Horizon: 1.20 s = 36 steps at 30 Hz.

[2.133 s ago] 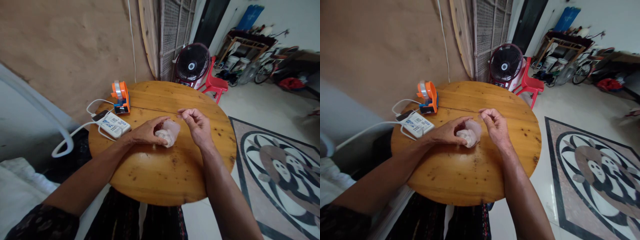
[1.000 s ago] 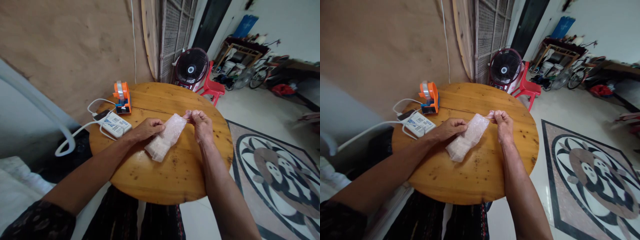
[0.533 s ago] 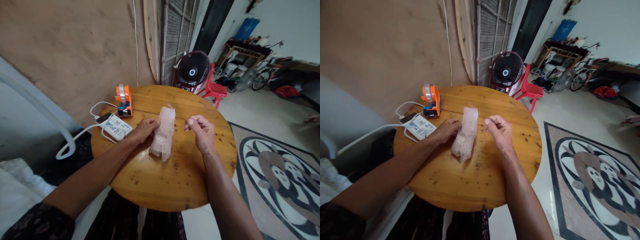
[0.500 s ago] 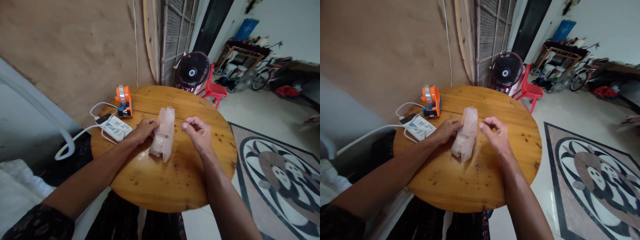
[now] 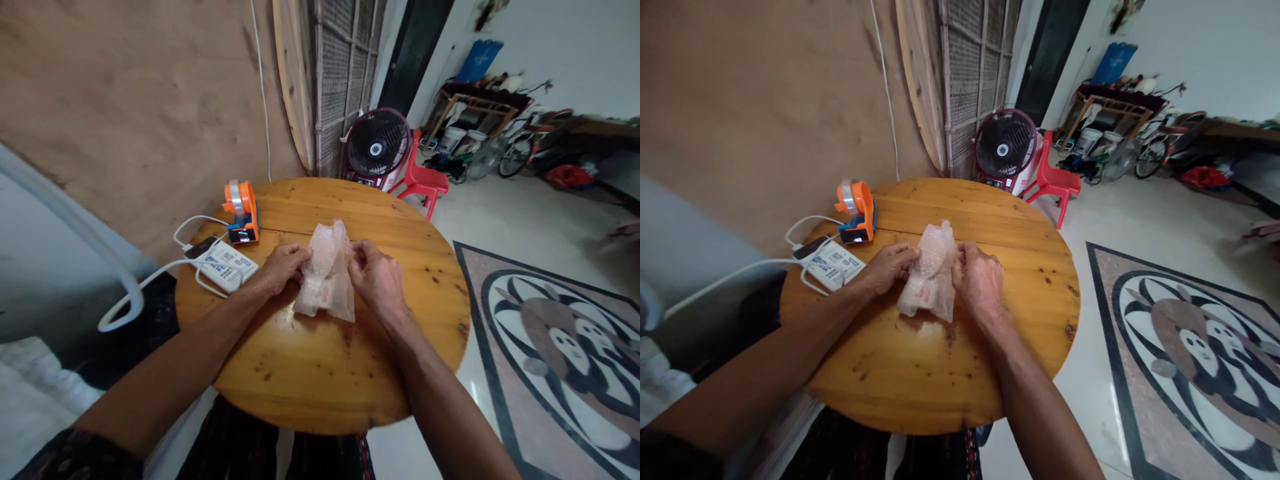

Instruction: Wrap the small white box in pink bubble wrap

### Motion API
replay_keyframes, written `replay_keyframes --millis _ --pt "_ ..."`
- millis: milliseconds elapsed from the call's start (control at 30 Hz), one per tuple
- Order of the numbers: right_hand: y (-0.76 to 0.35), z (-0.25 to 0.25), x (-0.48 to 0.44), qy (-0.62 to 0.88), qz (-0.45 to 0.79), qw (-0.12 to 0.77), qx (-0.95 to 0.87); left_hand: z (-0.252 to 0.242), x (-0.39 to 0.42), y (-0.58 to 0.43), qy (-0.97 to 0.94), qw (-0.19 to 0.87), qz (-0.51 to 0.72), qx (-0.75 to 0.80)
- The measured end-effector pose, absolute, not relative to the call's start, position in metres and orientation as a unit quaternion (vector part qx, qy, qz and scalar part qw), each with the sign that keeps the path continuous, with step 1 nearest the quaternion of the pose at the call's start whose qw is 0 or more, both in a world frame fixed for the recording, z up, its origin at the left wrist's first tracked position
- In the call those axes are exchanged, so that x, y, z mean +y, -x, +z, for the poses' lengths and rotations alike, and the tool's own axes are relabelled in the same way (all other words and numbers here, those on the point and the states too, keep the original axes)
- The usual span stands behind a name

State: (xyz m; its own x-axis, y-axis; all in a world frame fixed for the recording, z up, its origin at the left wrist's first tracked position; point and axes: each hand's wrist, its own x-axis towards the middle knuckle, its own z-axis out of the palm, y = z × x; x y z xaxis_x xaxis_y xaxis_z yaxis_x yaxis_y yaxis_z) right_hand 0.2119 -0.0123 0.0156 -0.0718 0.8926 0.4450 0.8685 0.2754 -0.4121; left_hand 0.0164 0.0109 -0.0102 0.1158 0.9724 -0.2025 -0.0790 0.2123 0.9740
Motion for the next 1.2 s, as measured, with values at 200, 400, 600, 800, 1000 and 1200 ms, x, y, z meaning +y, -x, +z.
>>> replay_keyframes --millis 200,400,600,800,1000,1200 --pt "-0.223 0.021 -0.004 0.682 0.014 0.194 -0.705 -0.015 0.014 -0.015 -0.455 0.579 0.452 0.504" --pt "-0.226 0.021 0.002 0.708 0.041 0.116 -0.696 -0.019 0.017 -0.014 -0.542 0.459 0.459 0.534" --pt "-0.228 0.011 0.007 0.69 0.077 0.166 -0.7 -0.012 0.01 -0.015 -0.678 0.228 0.481 0.506" --pt "-0.224 0.0 0.009 0.615 0.098 0.288 -0.728 -0.015 0.008 -0.017 -0.763 0.215 0.416 0.446" --pt "-0.218 -0.009 0.014 0.563 0.108 0.366 -0.733 -0.016 0.008 -0.016 -0.767 0.247 0.394 0.441" --pt "-0.22 -0.014 0.027 0.535 0.355 0.522 -0.562 -0.021 0.011 -0.015 -0.749 0.309 0.361 0.461"
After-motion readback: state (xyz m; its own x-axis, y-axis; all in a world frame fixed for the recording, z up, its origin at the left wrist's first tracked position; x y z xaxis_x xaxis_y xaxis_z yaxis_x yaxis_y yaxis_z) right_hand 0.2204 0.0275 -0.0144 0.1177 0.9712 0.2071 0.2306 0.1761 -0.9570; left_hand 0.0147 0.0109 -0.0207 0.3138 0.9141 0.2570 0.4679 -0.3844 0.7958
